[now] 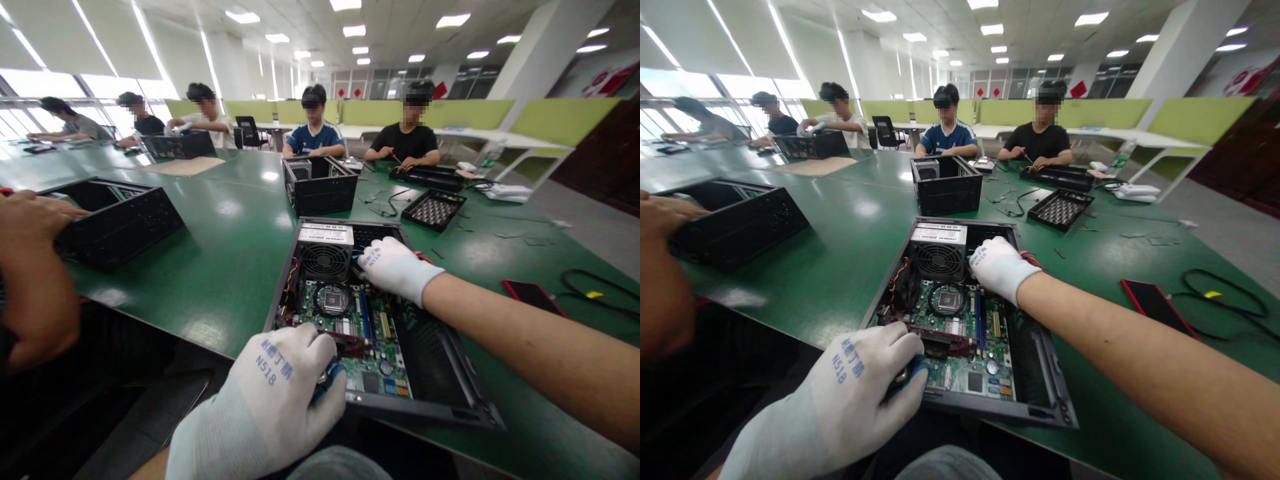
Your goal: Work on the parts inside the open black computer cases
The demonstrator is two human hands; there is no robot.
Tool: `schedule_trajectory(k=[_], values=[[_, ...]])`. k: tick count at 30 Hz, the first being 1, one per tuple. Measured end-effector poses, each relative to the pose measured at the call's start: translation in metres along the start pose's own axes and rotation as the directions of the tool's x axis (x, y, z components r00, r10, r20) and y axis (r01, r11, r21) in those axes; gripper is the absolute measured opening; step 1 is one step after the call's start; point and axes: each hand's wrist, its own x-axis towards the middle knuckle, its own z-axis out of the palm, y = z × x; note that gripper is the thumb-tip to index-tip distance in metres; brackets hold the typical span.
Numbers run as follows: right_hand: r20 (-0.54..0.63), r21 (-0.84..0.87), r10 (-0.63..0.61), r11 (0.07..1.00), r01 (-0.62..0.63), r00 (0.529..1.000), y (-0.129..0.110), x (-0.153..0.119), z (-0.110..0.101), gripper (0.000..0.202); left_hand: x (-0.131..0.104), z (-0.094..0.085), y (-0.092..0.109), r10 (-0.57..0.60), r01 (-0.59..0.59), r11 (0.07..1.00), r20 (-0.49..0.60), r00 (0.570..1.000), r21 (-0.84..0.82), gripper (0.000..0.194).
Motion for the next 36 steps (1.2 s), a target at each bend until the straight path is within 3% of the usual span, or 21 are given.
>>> schedule_trajectory(k=[2, 5, 11, 16, 18, 20, 22, 28, 32, 36], values=[[-0.028, -0.009, -0.025, 1.000, 0.025, 0.999, 0.001, -0.004, 0.002, 0.030, 0.001, -0.001, 0.000, -0.001, 0.001, 1.000, 0.006, 1.000, -0.002, 0.015], [-0.169, -0.011, -0.032, 0.999, 0.031, 0.985, 0.004, -0.020, 0.002, 0.038, 0.001, -0.003, 0.001, 0.006, -0.006, 1.000, -0.007, 1.000, -0.012, 0.013], [-0.450, 0.182, 0.124, 0.982, -0.046, 0.884, 0.009, -0.060, 0.008, 0.044, -0.002, -0.012, 0.001, 0.068, -0.068, 0.998, -0.046, 0.997, 0.015, 0.012], [-0.593, 0.439, 0.314, 0.898, -0.029, 0.741, 0.002, -0.076, 0.009, 0.040, 0.008, -0.022, -0.005, 0.356, -0.353, 0.897, 0.041, 0.934, 0.266, 0.019], [-0.615, 0.548, 0.385, 0.836, 0.022, 0.688, 0.000, -0.076, 0.004, 0.036, 0.027, -0.021, -0.007, 0.291, -0.302, 0.923, 0.082, 0.953, 0.240, 0.021], [-0.622, 0.618, 0.438, 0.784, 0.063, 0.649, -0.001, -0.074, -0.002, 0.033, 0.054, -0.017, -0.009, 0.133, -0.156, 0.971, 0.135, 0.982, 0.180, 0.032], [-0.631, 0.644, 0.462, 0.759, 0.089, 0.623, -0.002, -0.072, -0.005, 0.031, 0.083, -0.008, -0.013, 0.045, -0.087, 0.979, 0.219, 0.975, 0.183, 0.038], [-0.622, 0.688, 0.470, 0.710, 0.151, 0.626, -0.005, -0.070, 0.002, 0.027, 0.152, 0.025, -0.035, -0.078, -0.094, 0.940, 0.475, 0.877, 0.329, 0.045], [-0.615, 0.689, 0.446, 0.705, 0.168, 0.650, -0.003, -0.069, 0.008, 0.026, 0.174, 0.049, -0.046, -0.075, -0.134, 0.933, 0.544, 0.836, 0.334, 0.055], [-0.612, 0.691, 0.426, 0.698, 0.187, 0.666, -0.002, -0.067, 0.010, 0.028, 0.183, 0.067, -0.053, -0.050, -0.168, 0.930, 0.567, 0.822, 0.326, 0.054]])
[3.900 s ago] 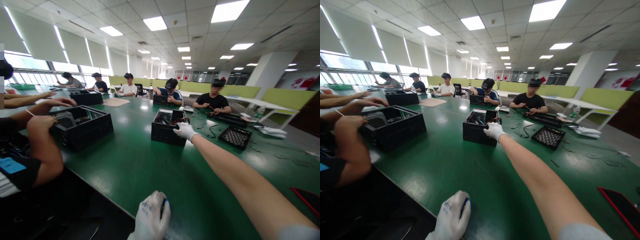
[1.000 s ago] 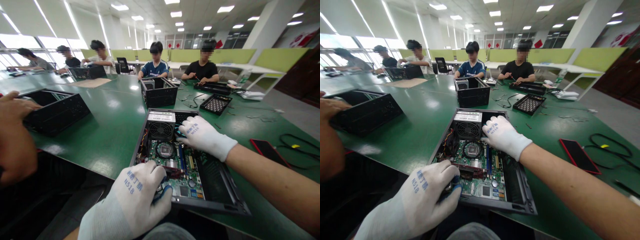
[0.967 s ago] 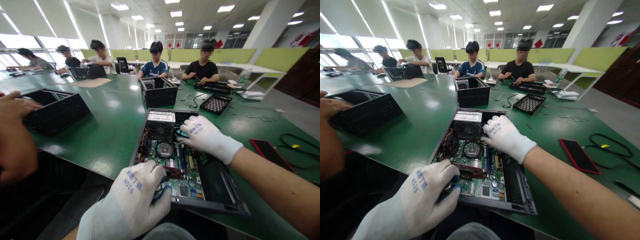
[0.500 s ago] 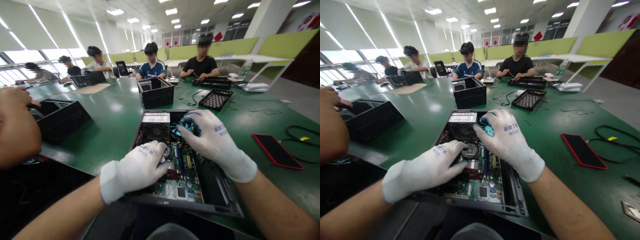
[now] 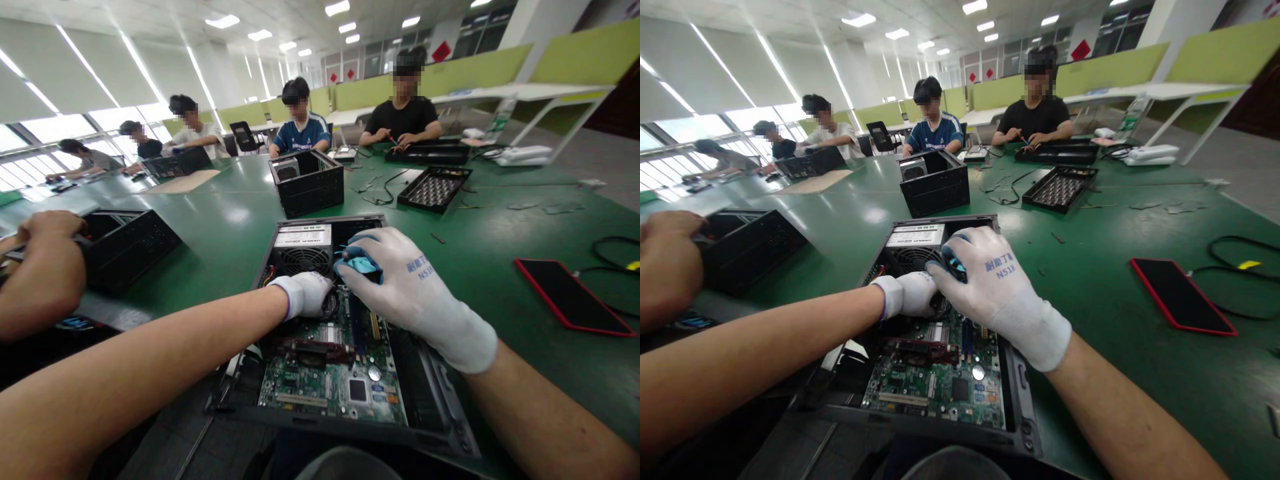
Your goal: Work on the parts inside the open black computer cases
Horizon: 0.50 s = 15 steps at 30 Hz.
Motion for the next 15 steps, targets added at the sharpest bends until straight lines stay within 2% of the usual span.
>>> schedule_trajectory(k=[6, 15], values=[[0.041, 0.011, -0.004, 1.000, 0.004, 0.999, 0.0003, 0.0003, 0.0003, 0.031, 0.0037, 0.0110, -0.0038, 0.017, -0.017, 1.000, -0.022, 1.000, 0.018, 0.053], [0.057, 0.017, -0.005, 1.000, 0.004, 0.998, 0.0021, -0.0005, -0.0002, 0.029, 0.0012, 0.0074, -0.0053, -0.005, 0.006, 1.000, -0.031, 1.000, 0.015, 0.051]])
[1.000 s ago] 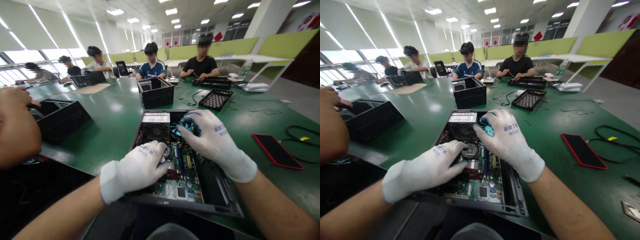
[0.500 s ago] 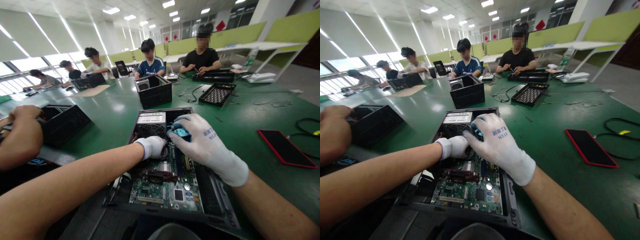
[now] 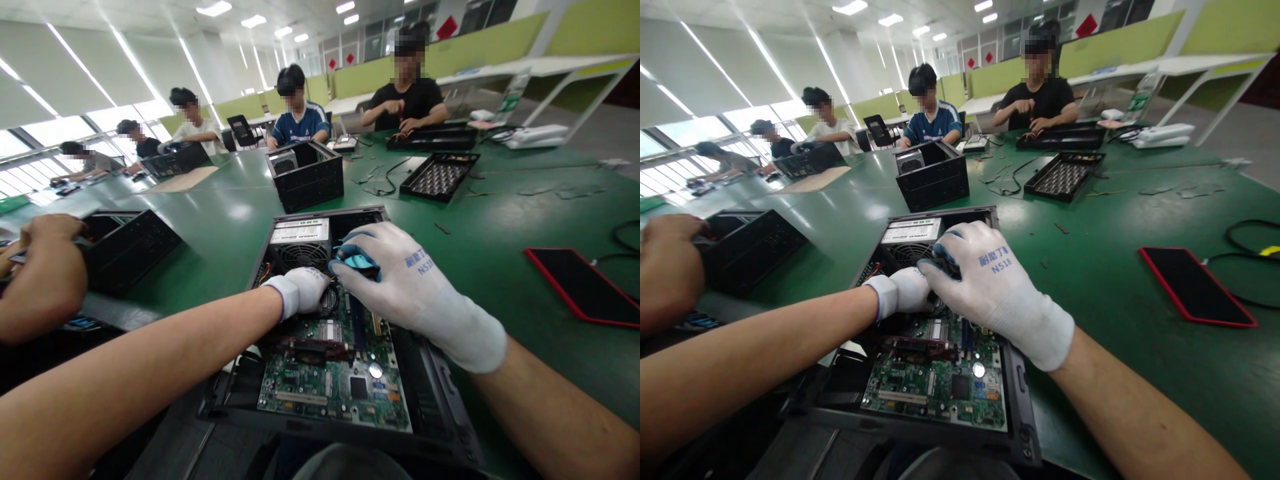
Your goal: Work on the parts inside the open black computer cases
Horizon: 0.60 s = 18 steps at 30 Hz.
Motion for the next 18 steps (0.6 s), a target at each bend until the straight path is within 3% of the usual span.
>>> schedule_trajectory(k=[8, 18], values=[[-0.013, -0.007, 0.000, 1.000, 0.000, 1.000, 0.0000, -0.0012, 0.0016, 0.032, 0.0012, 0.0018, -0.0010, -0.009, 0.008, 0.999, 0.023, 1.000, 0.031, 0.040], [-0.013, -0.008, 0.002, 1.000, -0.002, 1.000, -0.0004, -0.0006, 0.0015, 0.032, 0.0024, 0.0013, -0.0019, -0.006, 0.005, 0.999, 0.028, 1.000, 0.048, 0.040]])
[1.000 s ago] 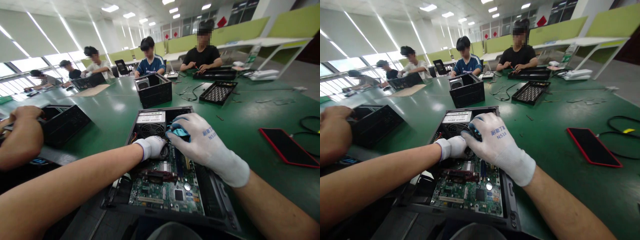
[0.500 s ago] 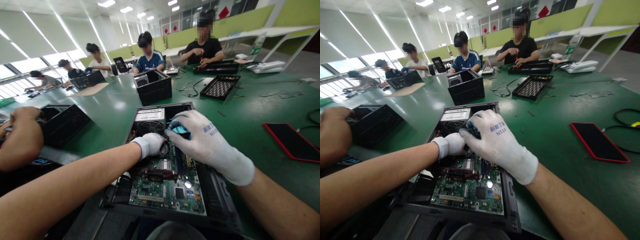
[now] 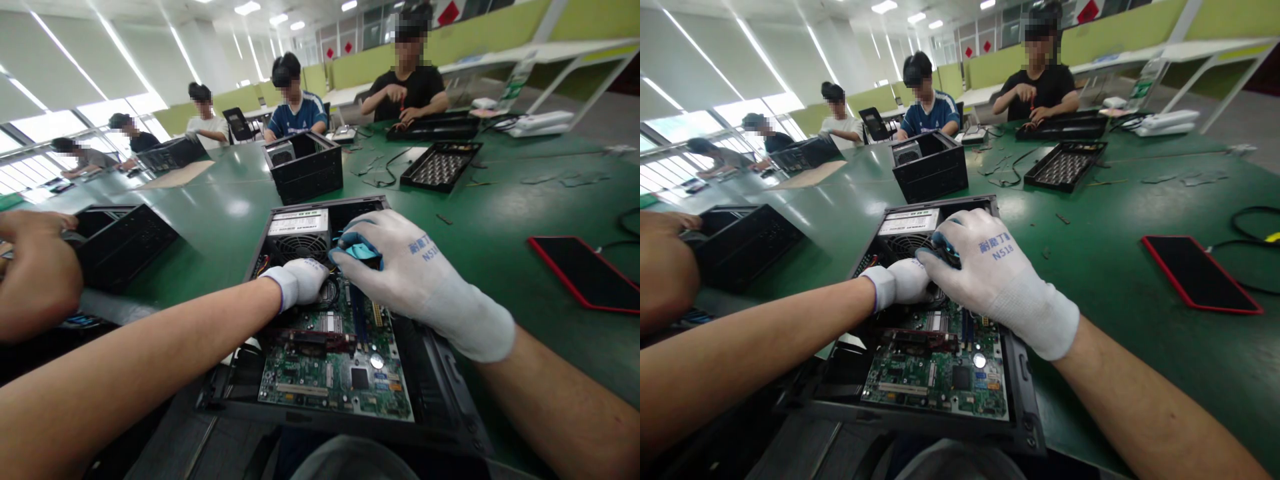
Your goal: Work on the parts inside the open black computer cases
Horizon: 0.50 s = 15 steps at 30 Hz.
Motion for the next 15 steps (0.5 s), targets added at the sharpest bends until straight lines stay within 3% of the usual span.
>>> schedule_trajectory(k=[8, 15], values=[[-0.007, -0.003, -0.011, 1.000, 0.011, 1.000, 0.0015, -0.0013, 0.0003, 0.032, -0.0011, -0.0002, 0.0011, 0.011, -0.011, 1.000, -0.017, 1.000, -0.009, 0.044], [0.003, 0.001, -0.020, 1.000, 0.020, 1.000, 0.0019, -0.0012, 0.0019, 0.034, 0.0016, 0.0027, 0.0018, 0.025, -0.025, 1.000, -0.001, 1.000, -0.006, 0.060]])
